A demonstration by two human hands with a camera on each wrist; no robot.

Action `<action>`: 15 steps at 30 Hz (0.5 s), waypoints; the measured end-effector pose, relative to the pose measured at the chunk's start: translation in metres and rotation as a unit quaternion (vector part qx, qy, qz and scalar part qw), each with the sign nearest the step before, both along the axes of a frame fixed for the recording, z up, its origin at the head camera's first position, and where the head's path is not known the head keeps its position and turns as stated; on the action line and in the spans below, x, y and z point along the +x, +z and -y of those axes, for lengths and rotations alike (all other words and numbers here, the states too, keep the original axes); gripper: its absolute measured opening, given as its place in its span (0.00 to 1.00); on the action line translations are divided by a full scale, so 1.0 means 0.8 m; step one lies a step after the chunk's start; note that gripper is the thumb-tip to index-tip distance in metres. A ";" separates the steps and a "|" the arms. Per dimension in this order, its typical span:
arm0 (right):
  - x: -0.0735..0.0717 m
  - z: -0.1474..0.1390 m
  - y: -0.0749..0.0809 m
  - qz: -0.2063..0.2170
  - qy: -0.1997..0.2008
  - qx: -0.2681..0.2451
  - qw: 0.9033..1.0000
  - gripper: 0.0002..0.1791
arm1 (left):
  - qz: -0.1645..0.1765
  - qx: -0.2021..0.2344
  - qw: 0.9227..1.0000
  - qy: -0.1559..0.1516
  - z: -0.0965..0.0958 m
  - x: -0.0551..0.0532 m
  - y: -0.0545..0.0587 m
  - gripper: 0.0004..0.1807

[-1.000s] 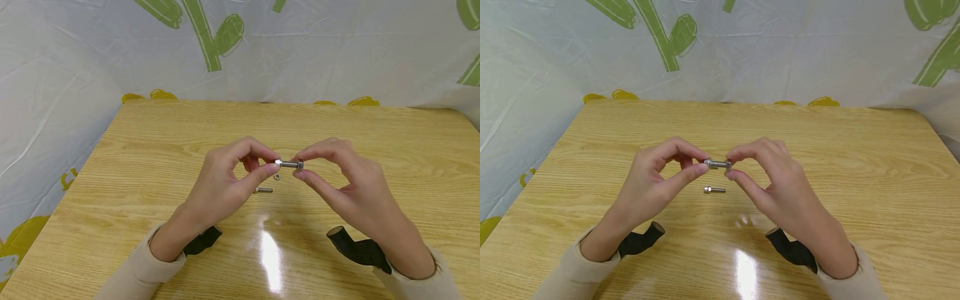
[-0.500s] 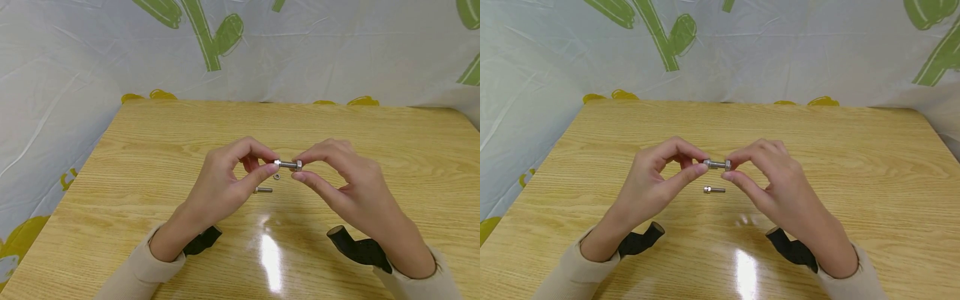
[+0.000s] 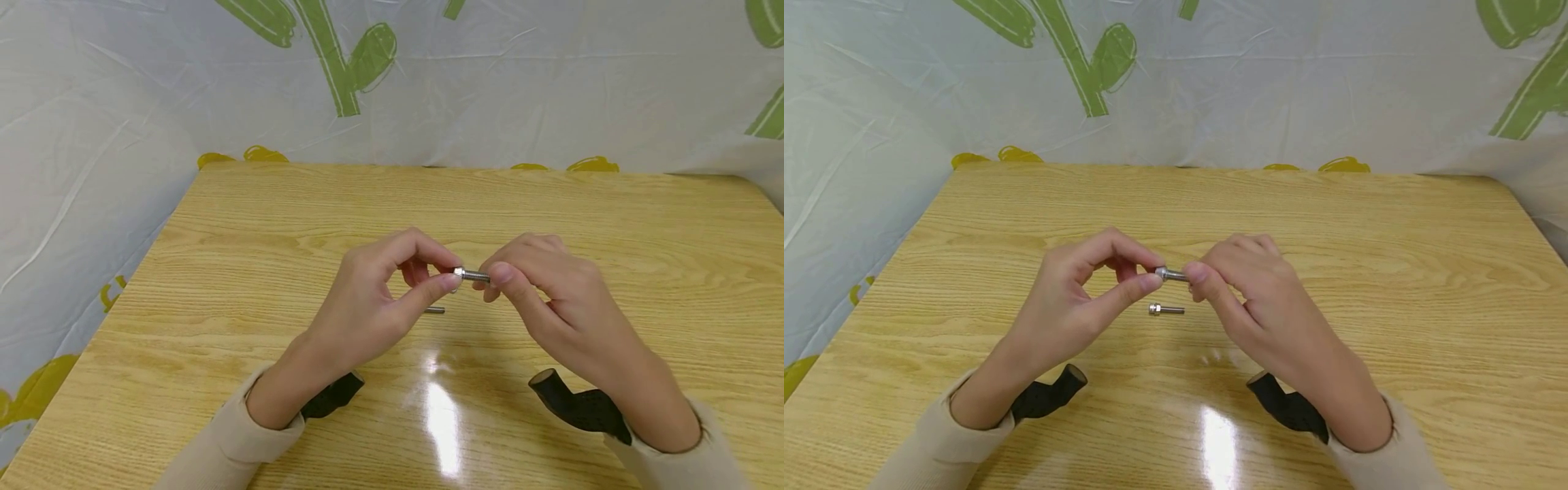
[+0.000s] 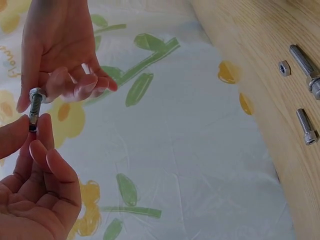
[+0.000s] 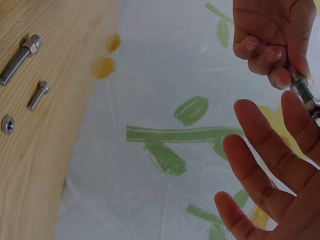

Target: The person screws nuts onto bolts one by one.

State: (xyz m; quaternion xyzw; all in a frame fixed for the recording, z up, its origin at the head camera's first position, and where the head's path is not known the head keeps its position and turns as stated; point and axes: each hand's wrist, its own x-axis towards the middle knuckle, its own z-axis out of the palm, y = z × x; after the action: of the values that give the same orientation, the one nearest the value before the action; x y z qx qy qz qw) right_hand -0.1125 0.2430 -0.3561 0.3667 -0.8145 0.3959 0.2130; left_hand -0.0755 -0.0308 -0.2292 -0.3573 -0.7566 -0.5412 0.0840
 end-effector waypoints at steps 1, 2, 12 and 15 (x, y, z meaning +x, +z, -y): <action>0.000 -0.001 -0.001 0.003 -0.004 -0.001 1.000 0.10 | -0.001 0.000 1.000 0.000 0.000 0.000 0.000 0.04; 0.000 -0.001 -0.001 0.008 -0.006 -0.003 1.000 0.10 | -0.005 -0.001 1.000 0.002 -0.001 0.000 0.000 0.04; 0.058 0.055 0.125 0.039 -0.048 0.021 0.998 0.30 | -0.019 0.027 0.999 -0.014 0.003 -0.014 -0.024 0.05; 0.064 0.067 0.142 -0.002 -0.031 0.003 1.000 0.26 | -0.017 0.022 1.000 -0.013 0.004 -0.009 -0.013 0.05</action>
State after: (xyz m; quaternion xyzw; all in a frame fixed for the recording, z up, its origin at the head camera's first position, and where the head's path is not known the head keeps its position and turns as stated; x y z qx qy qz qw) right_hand -0.0611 0.1893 -0.2427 0.3427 -0.8262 0.3861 0.2255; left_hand -0.0825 -0.0340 -0.2399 -0.3740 -0.7383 -0.5527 0.0978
